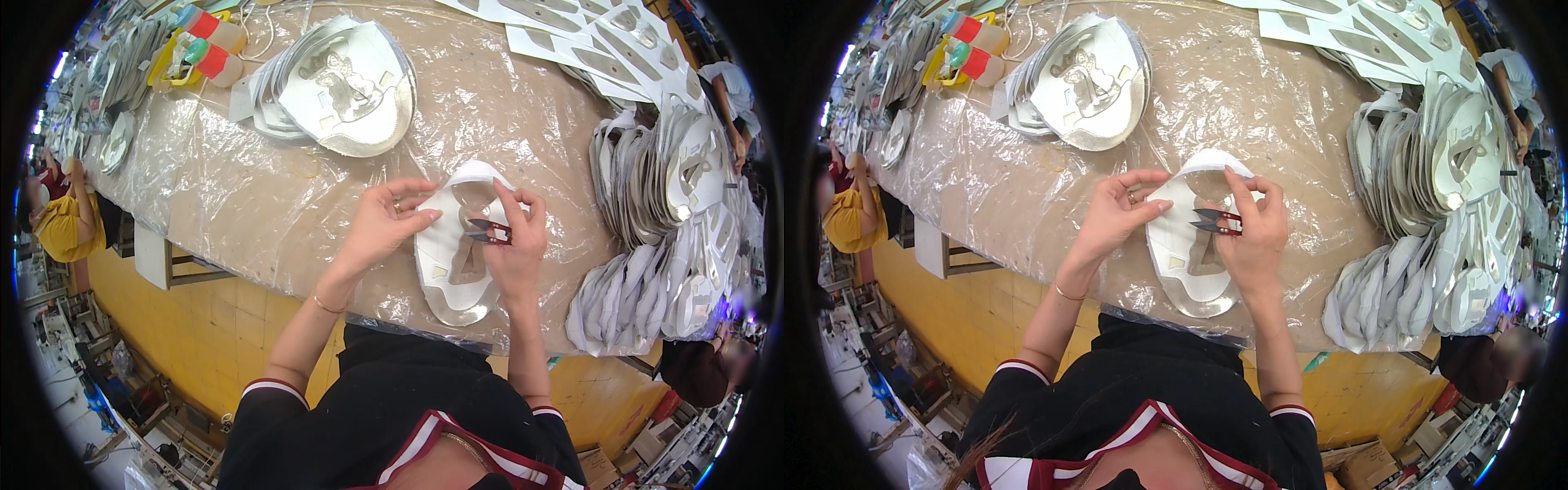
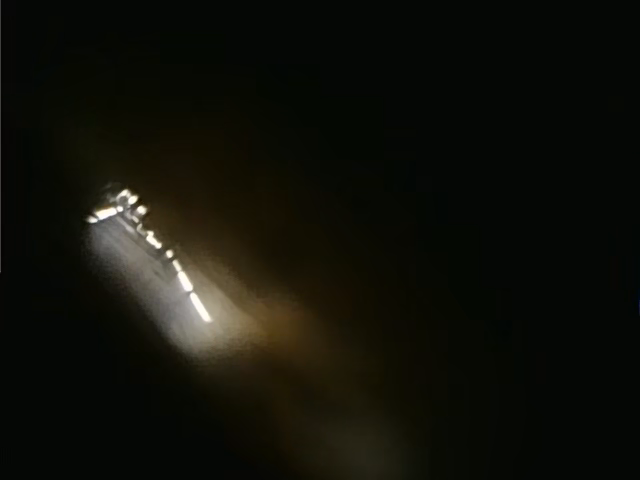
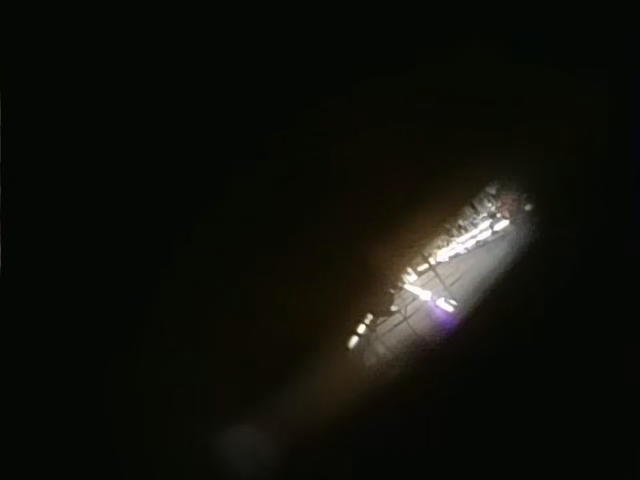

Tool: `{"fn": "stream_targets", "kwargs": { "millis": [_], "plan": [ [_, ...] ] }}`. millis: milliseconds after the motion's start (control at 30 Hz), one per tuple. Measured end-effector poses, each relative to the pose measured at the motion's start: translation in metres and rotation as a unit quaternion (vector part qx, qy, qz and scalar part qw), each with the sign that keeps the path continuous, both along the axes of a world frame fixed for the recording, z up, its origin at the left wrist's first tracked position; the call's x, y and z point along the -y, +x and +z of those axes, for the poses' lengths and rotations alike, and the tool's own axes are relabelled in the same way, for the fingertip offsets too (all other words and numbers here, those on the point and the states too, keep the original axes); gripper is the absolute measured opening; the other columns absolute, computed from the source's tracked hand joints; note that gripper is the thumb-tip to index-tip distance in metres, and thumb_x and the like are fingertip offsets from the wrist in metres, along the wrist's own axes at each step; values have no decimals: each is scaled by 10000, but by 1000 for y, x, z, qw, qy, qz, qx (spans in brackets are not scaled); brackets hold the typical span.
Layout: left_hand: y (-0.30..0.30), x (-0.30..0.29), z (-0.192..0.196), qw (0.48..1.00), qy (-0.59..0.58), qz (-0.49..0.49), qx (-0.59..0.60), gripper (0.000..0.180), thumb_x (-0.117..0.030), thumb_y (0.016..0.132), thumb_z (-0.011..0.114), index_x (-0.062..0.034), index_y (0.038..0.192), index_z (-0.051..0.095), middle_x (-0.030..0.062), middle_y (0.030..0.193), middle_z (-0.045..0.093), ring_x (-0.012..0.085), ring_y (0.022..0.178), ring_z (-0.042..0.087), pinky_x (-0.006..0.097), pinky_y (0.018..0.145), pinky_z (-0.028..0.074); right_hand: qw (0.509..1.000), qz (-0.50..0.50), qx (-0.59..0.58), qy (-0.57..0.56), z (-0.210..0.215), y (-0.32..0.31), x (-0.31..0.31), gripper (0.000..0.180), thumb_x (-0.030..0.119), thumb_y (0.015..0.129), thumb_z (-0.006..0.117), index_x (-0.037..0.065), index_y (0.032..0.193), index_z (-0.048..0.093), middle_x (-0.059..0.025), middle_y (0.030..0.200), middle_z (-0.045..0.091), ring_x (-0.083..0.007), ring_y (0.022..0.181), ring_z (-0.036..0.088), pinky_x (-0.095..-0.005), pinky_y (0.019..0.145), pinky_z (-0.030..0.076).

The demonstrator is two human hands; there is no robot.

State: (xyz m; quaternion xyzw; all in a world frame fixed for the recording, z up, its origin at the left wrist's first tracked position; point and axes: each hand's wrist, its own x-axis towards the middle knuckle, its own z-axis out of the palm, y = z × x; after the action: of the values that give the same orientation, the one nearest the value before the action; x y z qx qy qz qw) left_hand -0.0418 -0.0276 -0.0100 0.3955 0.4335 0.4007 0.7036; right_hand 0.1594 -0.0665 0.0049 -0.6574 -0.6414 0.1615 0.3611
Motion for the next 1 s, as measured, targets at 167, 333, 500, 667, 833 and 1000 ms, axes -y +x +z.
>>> {"fn": "stream_targets", "kwargs": {
  "millis": [167, 333, 500, 667, 833, 1000],
  "plan": [
    [9, 8, 10, 998, -23, -4, 56, 248, -13, 896, 678, 57, 1134, 684, 100, 1209, 661, 131, 1047, 632, 271, 884, 533, 998, 51, -27, 32, 14, -6, 3, 518, 180, 790, 788, 94, 1283, 649, -88, 1051, 579, -205, 745, 534, -365, 740, 444],
    [14, 9, 13, 996, -46, -25, 67, 246, -57, 932, 651, 46, 1153, 685, 96, 1191, 673, 118, 1024, 640, 259, 875, 532, 990, 59, 47, 116, 15, -3, 10, 435, 156, 814, 761, 121, 1242, 687, -47, 1003, 609, -168, 758, 550, -319, 726, 406],
    [15, 9, 15, 988, -70, -51, 127, 238, -63, 951, 628, 41, 1157, 685, 69, 1201, 657, 123, 1026, 640, 261, 876, 532, 982, 57, 109, 144, 16, -3, 11, 410, 152, 804, 766, 144, 1210, 710, -9, 975, 625, -125, 758, 559, -308, 746, 365],
    [16, 9, 17, 990, -63, -54, 113, 238, -59, 960, 612, 41, 1165, 682, 59, 1210, 641, 128, 1028, 640, 263, 890, 526, 988, 75, 97, 95, 23, 1, 12, 388, 109, 788, 772, 136, 1173, 725, -16, 985, 632, -142, 768, 550, -310, 795, 370],
    [17, 7, 21, 994, -4, -75, 78, 248, -78, 969, 605, 45, 1173, 676, 70, 1221, 644, 125, 1023, 639, 260, 888, 527, 987, 70, 108, 100, 25, 8, 13, 371, 99, 778, 775, 151, 1144, 740, -3, 974, 632, -138, 769, 553, -307, 821, 358],
    [23, 6, 25, 991, -57, -79, 91, 287, -111, 984, 601, 36, 1226, 646, 81, 1147, 682, 114, 965, 652, 252, 823, 540, 984, 50, 73, 154, 20, 10, 8, 359, 113, 767, 777, 178, 1119, 749, 20, 955, 636, -101, 748, 560, -308, 808, 321]
  ]
}}
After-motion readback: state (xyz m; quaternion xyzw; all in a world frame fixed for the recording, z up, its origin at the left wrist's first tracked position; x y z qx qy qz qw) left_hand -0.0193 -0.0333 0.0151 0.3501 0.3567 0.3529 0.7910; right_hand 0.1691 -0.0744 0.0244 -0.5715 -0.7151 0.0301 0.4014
